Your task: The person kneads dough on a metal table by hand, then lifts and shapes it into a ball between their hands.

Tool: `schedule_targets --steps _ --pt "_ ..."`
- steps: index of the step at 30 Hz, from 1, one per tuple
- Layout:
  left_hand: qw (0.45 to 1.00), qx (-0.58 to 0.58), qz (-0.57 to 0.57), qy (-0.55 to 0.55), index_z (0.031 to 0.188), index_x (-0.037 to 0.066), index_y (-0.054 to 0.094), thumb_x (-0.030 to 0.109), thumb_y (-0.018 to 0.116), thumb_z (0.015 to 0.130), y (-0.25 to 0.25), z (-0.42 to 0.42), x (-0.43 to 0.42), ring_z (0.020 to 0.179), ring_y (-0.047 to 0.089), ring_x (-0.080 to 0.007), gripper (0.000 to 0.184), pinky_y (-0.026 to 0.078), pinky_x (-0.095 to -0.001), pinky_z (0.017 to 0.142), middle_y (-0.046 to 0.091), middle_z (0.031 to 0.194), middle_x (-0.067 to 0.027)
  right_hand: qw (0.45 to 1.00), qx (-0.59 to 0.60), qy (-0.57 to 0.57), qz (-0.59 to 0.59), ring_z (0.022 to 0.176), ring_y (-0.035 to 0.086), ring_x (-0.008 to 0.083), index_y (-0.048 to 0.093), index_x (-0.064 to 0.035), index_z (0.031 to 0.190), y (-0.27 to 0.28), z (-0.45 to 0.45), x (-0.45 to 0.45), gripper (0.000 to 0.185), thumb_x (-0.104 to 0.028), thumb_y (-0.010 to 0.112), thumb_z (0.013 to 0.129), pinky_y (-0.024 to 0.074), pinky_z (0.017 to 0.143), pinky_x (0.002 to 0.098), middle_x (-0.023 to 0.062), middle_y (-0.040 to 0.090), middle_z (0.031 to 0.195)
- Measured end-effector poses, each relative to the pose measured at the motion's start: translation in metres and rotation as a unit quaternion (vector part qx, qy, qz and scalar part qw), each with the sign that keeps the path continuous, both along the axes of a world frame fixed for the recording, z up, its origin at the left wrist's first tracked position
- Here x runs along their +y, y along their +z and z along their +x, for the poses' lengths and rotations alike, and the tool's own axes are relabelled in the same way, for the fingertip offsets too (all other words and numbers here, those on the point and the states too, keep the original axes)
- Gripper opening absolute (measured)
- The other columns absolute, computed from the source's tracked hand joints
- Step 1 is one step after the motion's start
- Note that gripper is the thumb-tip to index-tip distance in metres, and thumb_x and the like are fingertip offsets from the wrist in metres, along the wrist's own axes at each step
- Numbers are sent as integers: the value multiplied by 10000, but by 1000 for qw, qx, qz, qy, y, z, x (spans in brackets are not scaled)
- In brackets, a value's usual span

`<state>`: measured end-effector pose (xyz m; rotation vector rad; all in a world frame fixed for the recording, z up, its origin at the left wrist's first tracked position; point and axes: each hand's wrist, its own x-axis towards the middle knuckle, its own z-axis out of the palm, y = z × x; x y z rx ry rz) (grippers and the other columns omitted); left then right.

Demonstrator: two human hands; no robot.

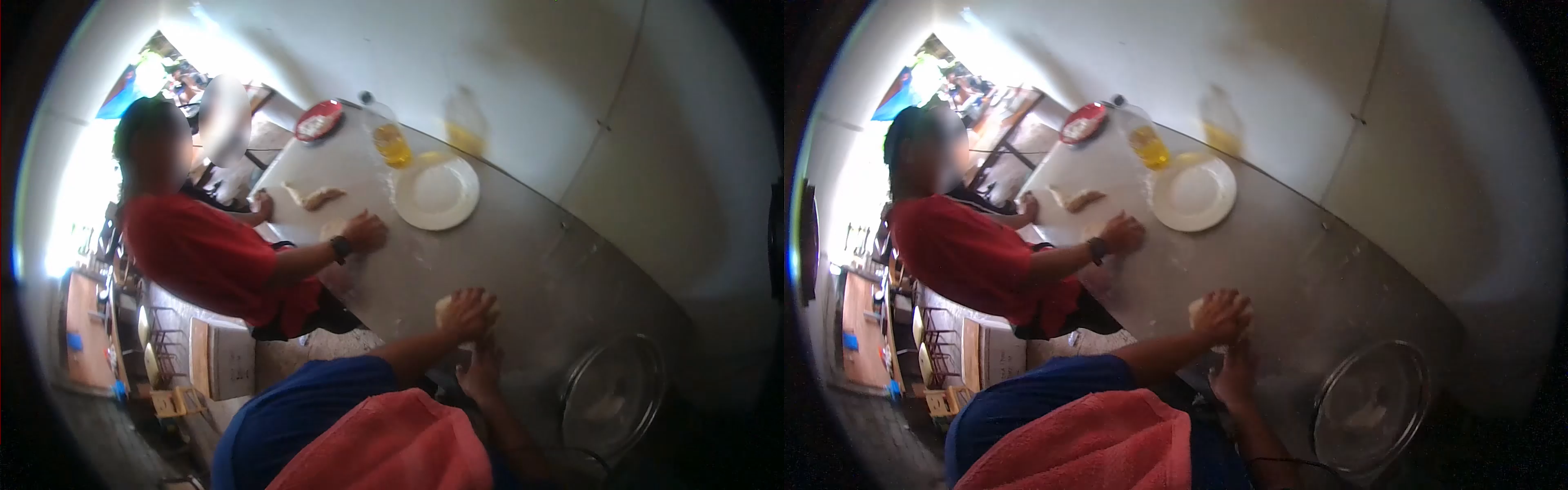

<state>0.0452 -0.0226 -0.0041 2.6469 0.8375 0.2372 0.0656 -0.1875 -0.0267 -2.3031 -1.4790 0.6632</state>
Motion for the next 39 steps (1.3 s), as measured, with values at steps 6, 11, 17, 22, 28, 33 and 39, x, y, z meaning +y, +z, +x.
schedule_targets --steps 6,11,17,22,28,33,39 --pt "995 -5 95 -21 1270 127 576 443 486 967 -39 57 61 1240 485 -346 448 339 -560 1055 543 1316 -146 998 38 -51 -6 1491 217 357 237 -37 1537 19 1 18 926 -299 729 797 142 1173 609 236 248 1584" --pt "989 52 118 -76 1257 170 600 391 539 923 -6 100 89 1338 417 -292 406 279 -543 1114 505 1405 -84 996 30 -83 0 1497 208 343 240 -62 1547 24 -4 20 917 -289 723 801 155 1160 622 232 236 1589" --pt "979 47 -6 -197 1368 126 505 388 575 928 -89 87 148 1310 432 -396 517 328 -538 1092 488 1409 -161 998 -21 -54 -19 1492 221 336 255 -55 1544 34 -6 0 867 -304 675 828 158 1143 652 213 257 1588" --pt "986 55 73 -142 1421 65 435 415 595 922 -23 18 57 1257 476 -440 631 377 -535 1048 503 1367 -242 998 2 -66 -19 1501 208 304 283 -96 1548 24 -13 16 843 -282 678 827 132 1148 647 194 201 1617" --pt "985 121 -23 -121 1279 93 593 379 633 900 59 -15 16 1184 533 -408 477 394 -505 1019 567 1246 -242 998 15 -44 -34 1496 219 315 281 -140 1554 32 -16 2 804 -270 636 844 129 1164 624 177 221 1616" --pt "995 34 96 -7 1355 137 536 415 582 923 -4 24 15 1323 423 -331 516 257 -505 1120 481 1382 -156 998 14 -59 -25 1495 226 309 265 -124 1555 28 -16 2 826 -245 656 838 138 1163 624 177 228 1613" --pt "995 35 70 -58 1410 141 484 481 516 933 -18 82 65 1386 359 -298 586 174 -528 1162 418 1469 -125 997 26 -74 -1 1491 239 299 267 -111 1552 28 -11 17 829 -262 666 841 145 1151 641 168 233 1612"
